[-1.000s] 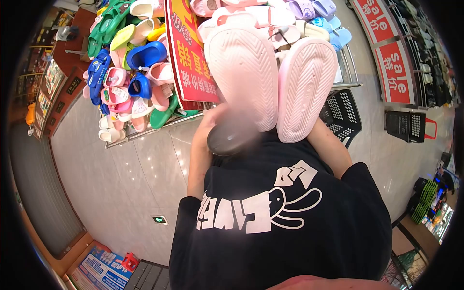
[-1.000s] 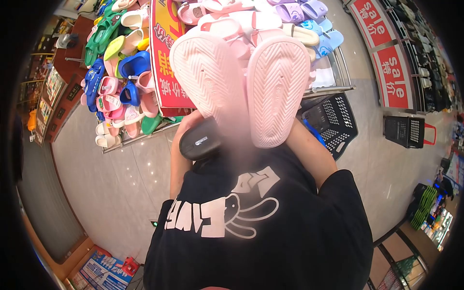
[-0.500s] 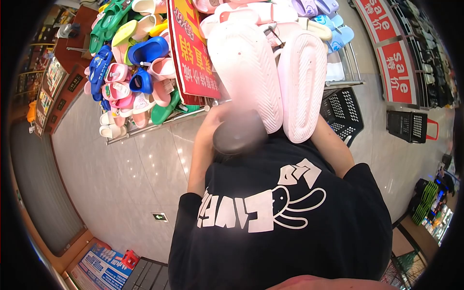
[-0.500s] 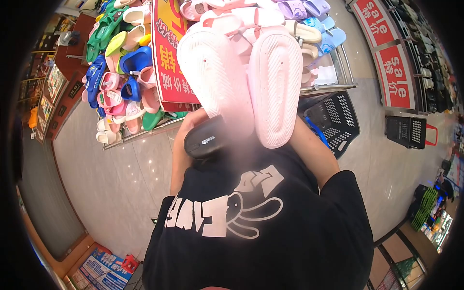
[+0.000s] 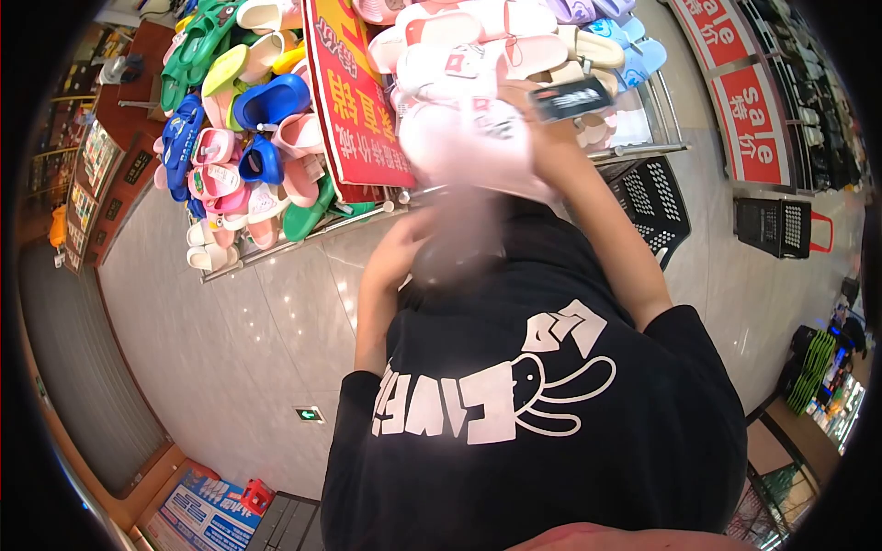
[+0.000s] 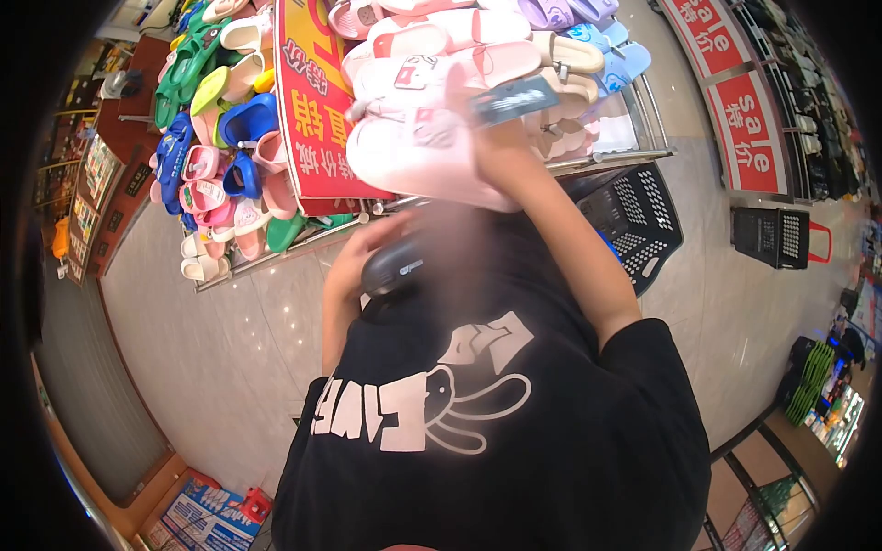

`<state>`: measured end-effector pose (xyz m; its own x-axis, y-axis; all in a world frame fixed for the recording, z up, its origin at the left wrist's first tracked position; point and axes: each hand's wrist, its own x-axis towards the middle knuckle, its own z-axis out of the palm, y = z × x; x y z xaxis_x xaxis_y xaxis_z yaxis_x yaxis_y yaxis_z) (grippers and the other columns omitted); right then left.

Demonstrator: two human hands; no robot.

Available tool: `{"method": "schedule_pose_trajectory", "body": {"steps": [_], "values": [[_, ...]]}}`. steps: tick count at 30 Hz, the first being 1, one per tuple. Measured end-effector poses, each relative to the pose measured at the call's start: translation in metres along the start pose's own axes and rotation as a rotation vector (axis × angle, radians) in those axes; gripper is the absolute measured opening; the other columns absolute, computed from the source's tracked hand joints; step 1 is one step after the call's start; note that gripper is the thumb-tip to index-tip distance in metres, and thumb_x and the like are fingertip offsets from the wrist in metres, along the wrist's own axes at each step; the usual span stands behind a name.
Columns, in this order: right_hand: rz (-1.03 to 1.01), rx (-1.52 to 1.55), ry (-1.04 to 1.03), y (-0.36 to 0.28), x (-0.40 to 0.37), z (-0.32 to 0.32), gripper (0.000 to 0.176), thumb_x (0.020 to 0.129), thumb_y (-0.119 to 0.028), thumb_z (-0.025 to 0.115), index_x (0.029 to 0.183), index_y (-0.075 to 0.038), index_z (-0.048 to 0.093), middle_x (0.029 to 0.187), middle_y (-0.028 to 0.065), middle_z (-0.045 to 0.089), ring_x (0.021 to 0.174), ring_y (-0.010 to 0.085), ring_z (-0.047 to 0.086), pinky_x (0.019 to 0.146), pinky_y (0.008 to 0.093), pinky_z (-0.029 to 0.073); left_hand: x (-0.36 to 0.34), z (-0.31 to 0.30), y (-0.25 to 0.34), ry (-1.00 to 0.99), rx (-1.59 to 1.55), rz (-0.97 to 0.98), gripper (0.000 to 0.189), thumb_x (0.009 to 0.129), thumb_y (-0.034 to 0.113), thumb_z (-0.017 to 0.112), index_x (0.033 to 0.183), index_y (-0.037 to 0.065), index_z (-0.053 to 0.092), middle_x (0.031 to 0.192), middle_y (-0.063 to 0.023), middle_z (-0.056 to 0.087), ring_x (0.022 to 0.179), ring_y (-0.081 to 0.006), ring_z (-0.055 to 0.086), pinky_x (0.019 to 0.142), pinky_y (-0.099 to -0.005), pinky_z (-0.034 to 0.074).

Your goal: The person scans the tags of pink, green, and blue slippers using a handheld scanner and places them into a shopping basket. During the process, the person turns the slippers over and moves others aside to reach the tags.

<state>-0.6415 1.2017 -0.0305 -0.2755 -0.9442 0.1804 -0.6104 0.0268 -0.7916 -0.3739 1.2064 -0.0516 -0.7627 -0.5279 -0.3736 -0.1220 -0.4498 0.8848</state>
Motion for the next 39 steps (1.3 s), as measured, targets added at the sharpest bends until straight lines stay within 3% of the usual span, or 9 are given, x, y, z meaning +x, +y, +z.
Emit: {"method": "schedule_pose_trajectory", "body": {"steps": [1,2,3,9,18,24,34,36,39], "values": [[-0.142,-0.522,0.066,-0.005,0.002,0.005,0.016,0.084,-0.001,0.053,0.094,-0.003,0.066,0.094,0.0115,0.067,0.09,0.0274,0.063,0.091,0.0368,0.048,-0.003,-0.001,-0.003,-0.014,-0.011,-0.042,0.05,0.086,0.008,0.063,0.134,-0.001,0.053,0.119,-0.009,0.063,0.109,-0.0172,0.06,0.094,-0.0297,0.046],[-0.428,-0.067,0.088,0.021,0.012,0.016,0.018,0.079,0.004,0.048,0.088,-0.002,0.063,0.09,0.0146,0.063,0.09,0.0344,0.06,0.093,0.0411,0.047,-0.005,0.001,0.007,-0.024,0.075,-0.031,0.046,0.086,0.009,0.062,0.13,-0.002,0.056,0.122,-0.0098,0.062,0.111,-0.017,0.06,0.096,-0.0294,0.046],[-0.354,-0.395,-0.004,0.027,0.02,0.027,0.018,0.074,0.003,0.052,0.088,0.0,0.062,0.086,0.0132,0.06,0.089,0.0341,0.059,0.097,0.0449,0.045,-0.005,0.002,0.009,-0.028,0.074,-0.032,0.046,0.086,0.009,0.062,0.13,-0.002,0.056,0.122,-0.0098,0.062,0.111,-0.017,0.06,0.096,-0.0294,0.046],[-0.489,-0.575,-0.076,0.085,-0.007,0.064,0.021,0.072,0.0,0.055,0.092,0.004,0.059,0.095,0.015,0.054,0.099,0.0333,0.053,0.106,0.0483,0.037,-0.013,0.0,0.002,0.017,-0.028,-0.023,0.04,0.087,0.01,0.06,0.125,-0.003,0.059,0.121,-0.0102,0.064,0.11,-0.0169,0.061,0.096,-0.0296,0.046],[-0.362,-0.363,-0.103,0.059,-0.023,0.038,0.018,0.078,-0.001,0.055,0.095,0.002,0.06,0.104,0.017,0.058,0.106,0.0348,0.053,0.096,0.0428,0.043,-0.018,-0.006,-0.006,0.064,-0.068,-0.021,0.041,0.088,0.01,0.059,0.126,-0.003,0.058,0.121,-0.011,0.064,0.108,-0.0168,0.062,0.095,-0.0296,0.047],[-0.109,-0.371,-0.601,0.058,-0.056,0.067,0.025,0.085,-0.025,0.058,0.078,-0.003,0.068,0.075,0.0187,0.066,0.07,0.04,0.064,0.066,0.048,0.051,-0.027,-0.01,-0.015,0.152,-0.201,-0.109,0.044,0.083,0.011,0.06,0.124,-0.005,0.059,0.121,-0.0115,0.064,0.109,-0.0171,0.06,0.093,-0.0299,0.048],[0.013,-0.577,-0.875,0.076,-0.052,0.124,0.032,0.084,-0.03,0.059,0.082,0.0,0.071,0.081,0.0208,0.069,0.075,0.0346,0.069,0.067,0.0418,0.054,-0.04,0.001,-0.028,0.226,-0.31,-0.169,0.041,0.085,0.007,0.058,0.124,-0.004,0.059,0.119,-0.0112,0.064,0.106,-0.0168,0.062,0.091,-0.0288,0.049],[0.133,-0.108,-0.672,0.068,-0.051,0.105,0.028,0.084,-0.026,0.065,0.081,0.001,0.071,0.078,0.0183,0.07,0.075,0.0286,0.07,0.066,0.0378,0.055,-0.046,0.001,-0.033,0.262,-0.328,-0.195,0.04,0.085,0.006,0.058,0.124,-0.004,0.059,0.118,-0.0111,0.064,0.106,-0.0167,0.062,0.09,-0.0286,0.049],[0.777,0.837,-0.714,0.068,-0.048,0.087,0.021,0.094,-0.016,0.06,0.096,0.003,0.068,0.092,0.0132,0.07,0.083,0.0244,0.069,0.074,0.038,0.057,-0.048,-0.004,-0.04,0.249,-0.335,-0.192,0.041,0.085,0.006,0.058,0.124,-0.004,0.059,0.119,-0.0106,0.064,0.107,-0.0162,0.061,0.091,-0.0282,0.049]]}}
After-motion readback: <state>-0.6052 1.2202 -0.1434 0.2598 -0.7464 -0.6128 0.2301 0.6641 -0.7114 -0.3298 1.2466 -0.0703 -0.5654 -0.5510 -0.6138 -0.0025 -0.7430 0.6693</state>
